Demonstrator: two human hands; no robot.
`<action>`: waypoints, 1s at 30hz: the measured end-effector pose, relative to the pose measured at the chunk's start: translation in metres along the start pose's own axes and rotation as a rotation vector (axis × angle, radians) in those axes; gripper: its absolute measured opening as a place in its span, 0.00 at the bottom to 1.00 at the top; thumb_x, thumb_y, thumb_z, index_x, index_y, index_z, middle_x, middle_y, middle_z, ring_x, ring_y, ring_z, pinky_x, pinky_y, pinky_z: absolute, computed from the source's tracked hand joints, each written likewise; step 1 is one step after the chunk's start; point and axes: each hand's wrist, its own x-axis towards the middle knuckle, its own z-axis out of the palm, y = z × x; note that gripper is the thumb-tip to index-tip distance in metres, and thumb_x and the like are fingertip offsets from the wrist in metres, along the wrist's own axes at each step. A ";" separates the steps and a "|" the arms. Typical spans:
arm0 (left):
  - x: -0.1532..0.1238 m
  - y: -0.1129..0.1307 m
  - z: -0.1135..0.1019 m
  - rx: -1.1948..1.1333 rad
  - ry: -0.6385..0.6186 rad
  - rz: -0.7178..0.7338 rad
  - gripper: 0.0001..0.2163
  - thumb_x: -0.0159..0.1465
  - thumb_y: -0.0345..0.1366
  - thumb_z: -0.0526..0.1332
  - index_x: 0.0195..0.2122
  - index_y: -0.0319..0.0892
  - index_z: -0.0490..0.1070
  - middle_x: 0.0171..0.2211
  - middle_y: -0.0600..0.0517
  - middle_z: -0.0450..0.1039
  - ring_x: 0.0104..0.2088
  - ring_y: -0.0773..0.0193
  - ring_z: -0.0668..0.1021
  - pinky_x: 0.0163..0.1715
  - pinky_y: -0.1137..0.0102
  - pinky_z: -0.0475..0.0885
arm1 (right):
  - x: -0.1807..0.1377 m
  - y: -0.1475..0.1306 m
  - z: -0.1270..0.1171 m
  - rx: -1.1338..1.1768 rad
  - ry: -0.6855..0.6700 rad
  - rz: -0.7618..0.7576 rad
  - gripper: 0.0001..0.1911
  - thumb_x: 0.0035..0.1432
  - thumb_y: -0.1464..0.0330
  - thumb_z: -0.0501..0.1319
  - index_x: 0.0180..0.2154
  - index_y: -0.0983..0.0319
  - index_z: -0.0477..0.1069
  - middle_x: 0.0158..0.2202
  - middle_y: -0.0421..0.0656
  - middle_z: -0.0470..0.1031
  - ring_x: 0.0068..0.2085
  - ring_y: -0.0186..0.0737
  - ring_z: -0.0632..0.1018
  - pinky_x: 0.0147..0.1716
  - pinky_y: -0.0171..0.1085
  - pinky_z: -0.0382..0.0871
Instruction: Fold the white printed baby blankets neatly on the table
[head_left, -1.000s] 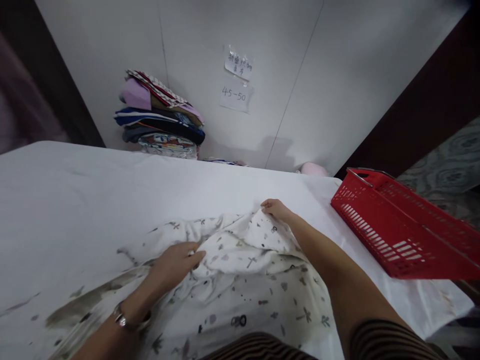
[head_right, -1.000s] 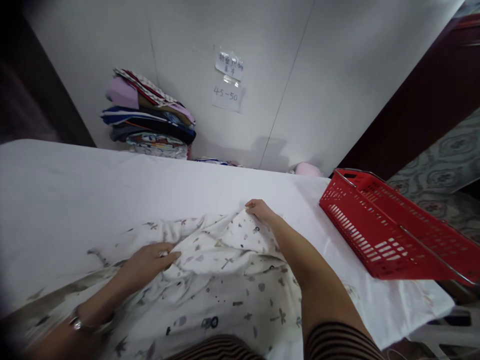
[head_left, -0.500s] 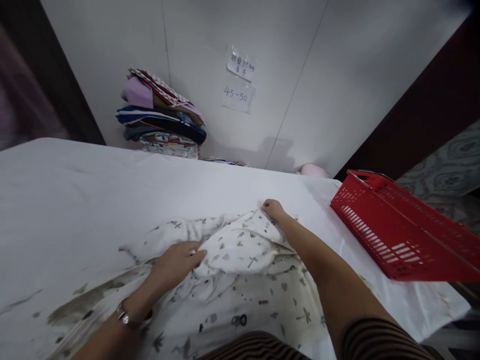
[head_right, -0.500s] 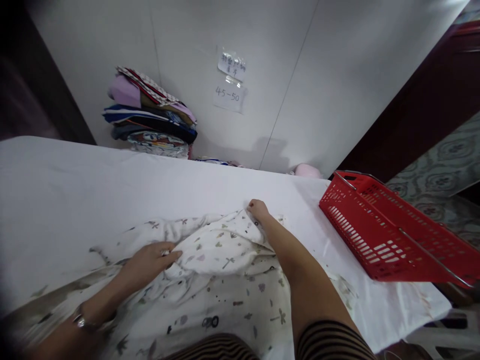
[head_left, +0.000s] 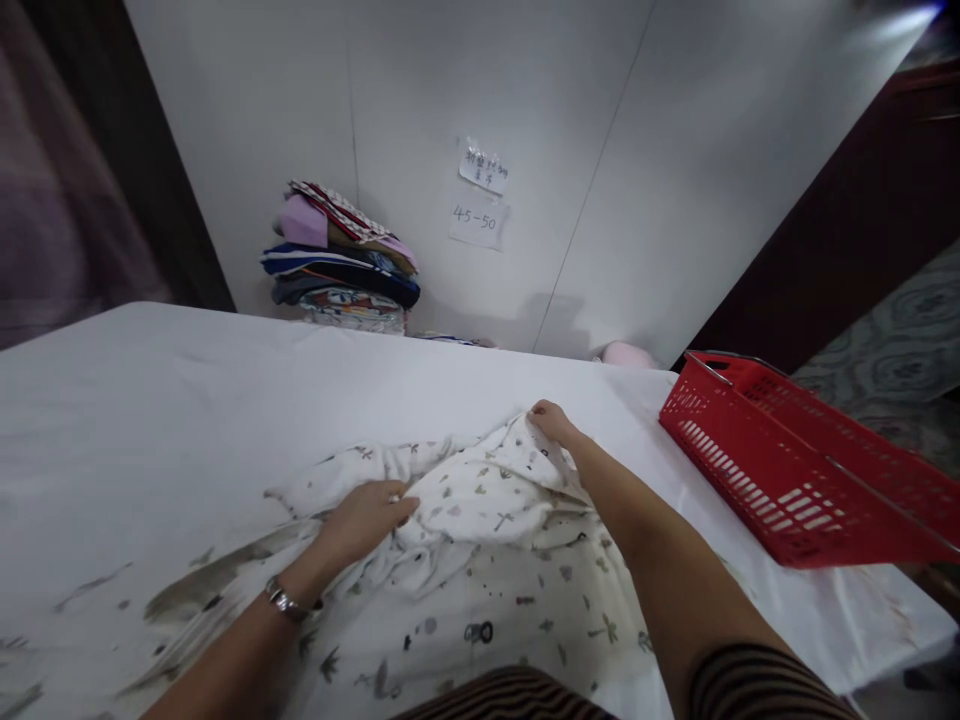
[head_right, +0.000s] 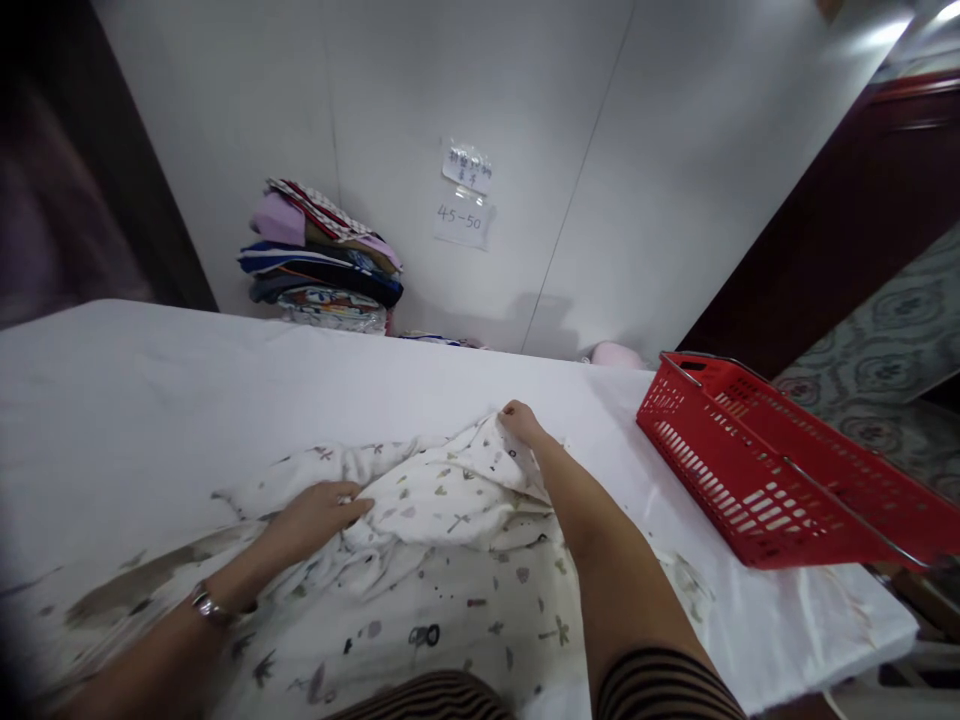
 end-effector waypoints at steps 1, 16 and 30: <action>0.001 -0.001 0.001 0.004 0.006 0.002 0.14 0.56 0.47 0.50 0.21 0.43 0.60 0.23 0.52 0.68 0.27 0.60 0.71 0.27 0.69 0.56 | -0.001 -0.001 -0.004 0.037 0.000 -0.005 0.07 0.49 0.67 0.59 0.32 0.62 0.72 0.30 0.41 0.74 0.33 0.38 0.72 0.33 0.34 0.64; 0.002 0.013 -0.031 -0.014 0.064 0.164 0.17 0.56 0.52 0.50 0.22 0.43 0.62 0.24 0.53 0.66 0.30 0.60 0.70 0.30 0.69 0.59 | -0.015 -0.060 -0.143 0.436 -0.069 -0.225 0.18 0.42 0.54 0.65 0.28 0.61 0.67 0.23 0.39 0.69 0.26 0.35 0.68 0.27 0.35 0.61; -0.009 0.021 -0.029 -0.008 -0.148 0.258 0.15 0.58 0.48 0.52 0.22 0.42 0.62 0.25 0.53 0.64 0.27 0.63 0.67 0.28 0.70 0.56 | -0.010 -0.051 -0.147 0.267 -0.119 -0.273 0.16 0.44 0.55 0.63 0.26 0.60 0.66 0.25 0.39 0.69 0.29 0.36 0.69 0.30 0.35 0.62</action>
